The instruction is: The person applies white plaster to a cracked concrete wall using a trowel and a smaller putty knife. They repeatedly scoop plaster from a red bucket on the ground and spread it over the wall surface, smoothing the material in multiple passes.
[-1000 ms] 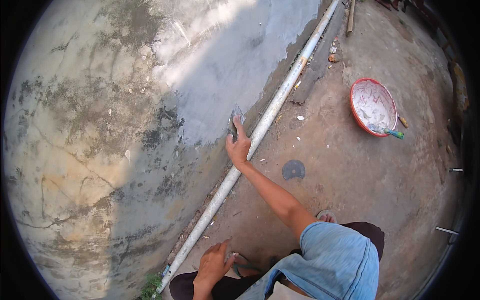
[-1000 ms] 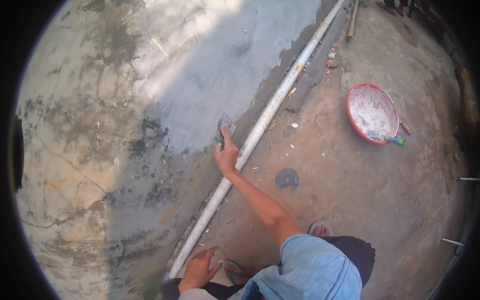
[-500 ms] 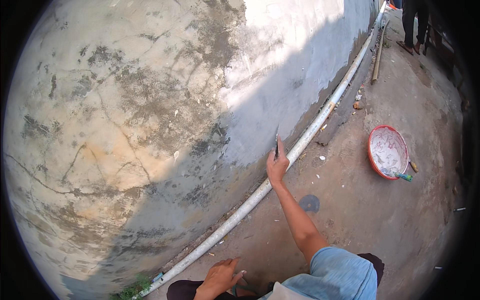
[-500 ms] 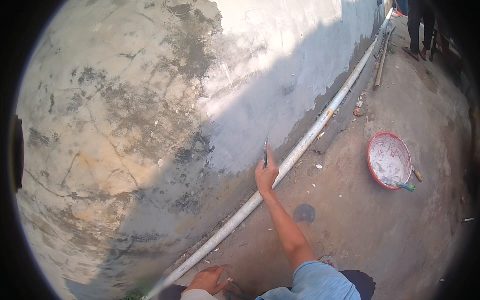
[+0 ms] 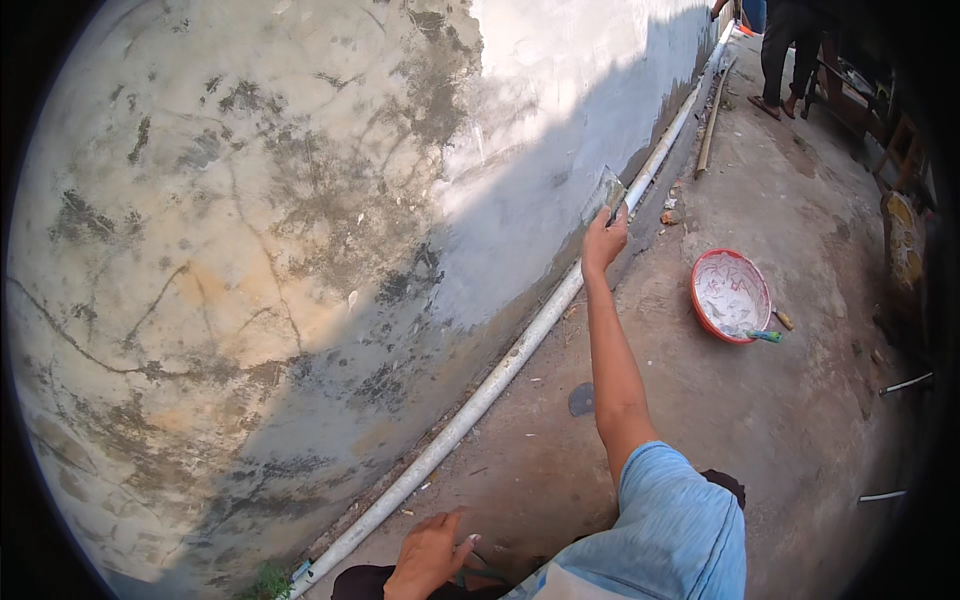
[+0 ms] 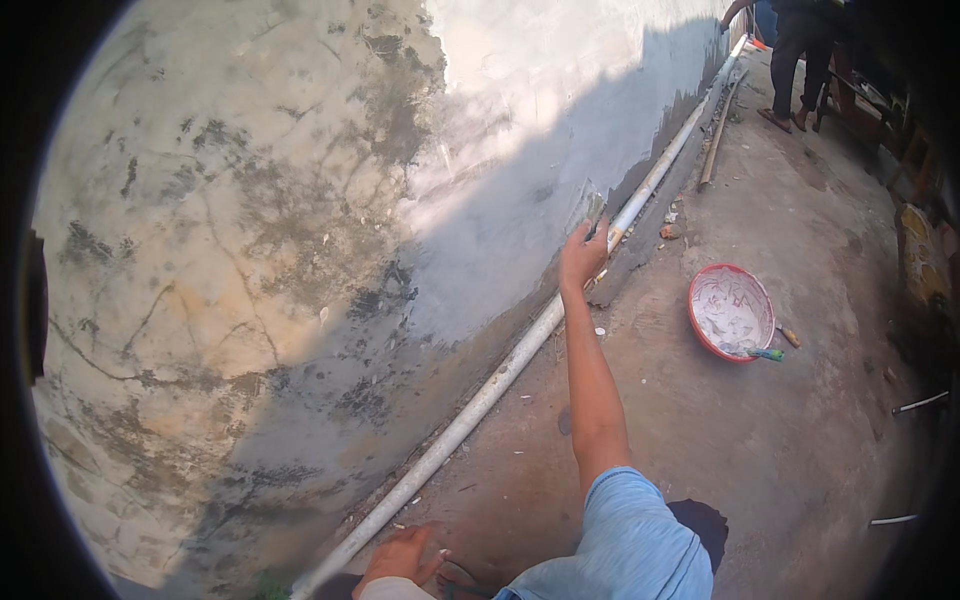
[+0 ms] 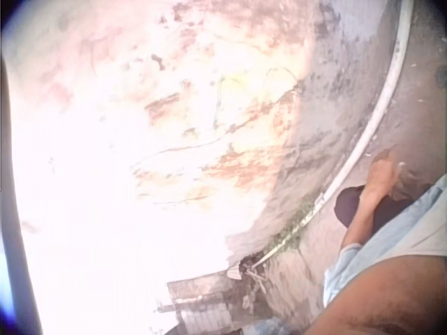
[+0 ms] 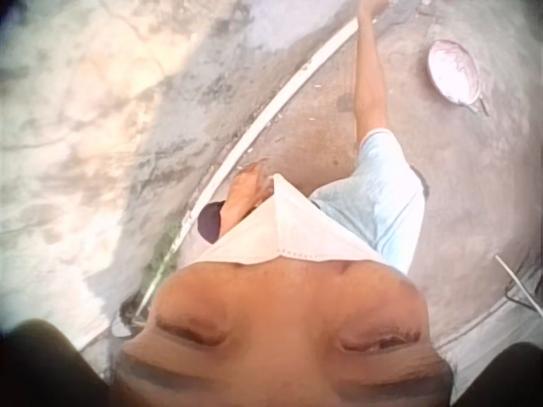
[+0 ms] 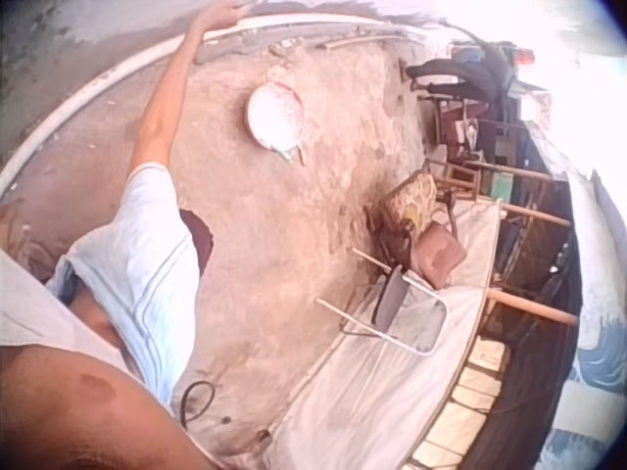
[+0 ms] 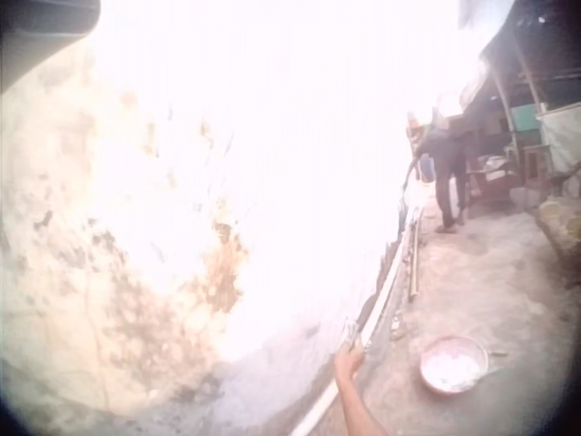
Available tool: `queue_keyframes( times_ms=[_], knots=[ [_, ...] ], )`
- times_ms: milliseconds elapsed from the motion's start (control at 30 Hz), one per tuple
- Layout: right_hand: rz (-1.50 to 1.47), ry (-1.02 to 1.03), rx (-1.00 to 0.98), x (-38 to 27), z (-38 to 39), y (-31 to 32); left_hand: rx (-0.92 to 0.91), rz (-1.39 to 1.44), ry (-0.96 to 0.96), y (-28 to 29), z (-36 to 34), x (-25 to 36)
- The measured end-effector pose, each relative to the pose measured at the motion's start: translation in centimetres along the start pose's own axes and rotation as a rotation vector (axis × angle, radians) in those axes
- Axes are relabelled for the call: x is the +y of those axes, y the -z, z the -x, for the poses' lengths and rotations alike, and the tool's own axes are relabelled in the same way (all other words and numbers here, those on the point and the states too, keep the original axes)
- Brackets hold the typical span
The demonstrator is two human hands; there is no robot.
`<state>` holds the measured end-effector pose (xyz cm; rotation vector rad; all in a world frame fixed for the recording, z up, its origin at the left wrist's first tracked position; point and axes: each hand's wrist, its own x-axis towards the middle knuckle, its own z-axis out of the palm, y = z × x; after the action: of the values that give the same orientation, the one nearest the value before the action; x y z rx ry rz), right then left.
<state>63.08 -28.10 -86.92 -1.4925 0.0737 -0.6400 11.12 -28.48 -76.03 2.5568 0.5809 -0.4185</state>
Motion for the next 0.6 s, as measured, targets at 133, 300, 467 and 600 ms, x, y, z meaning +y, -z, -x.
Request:
queue_keyframes(
  times_ms=[133,300,467,600],
  knots=[
    [0.175,-0.082,0.008,3.8,-8.4,-2.6,0.009,0.024,0.105,0.6,0.2,0.4],
    [0.15,-0.068,-0.035,3.0,-10.7,-6.8,-0.015,0.033,0.15,0.6,0.1,0.5],
    [0.094,0.041,-0.132,-5.8,-7.4,-7.4,0.048,0.007,0.071,0.6,0.4,0.7],
    [-0.017,0.236,-0.323,-14.6,-0.1,-4.8,0.031,0.023,0.022,-0.2,-0.4,0.4]
  ],
)
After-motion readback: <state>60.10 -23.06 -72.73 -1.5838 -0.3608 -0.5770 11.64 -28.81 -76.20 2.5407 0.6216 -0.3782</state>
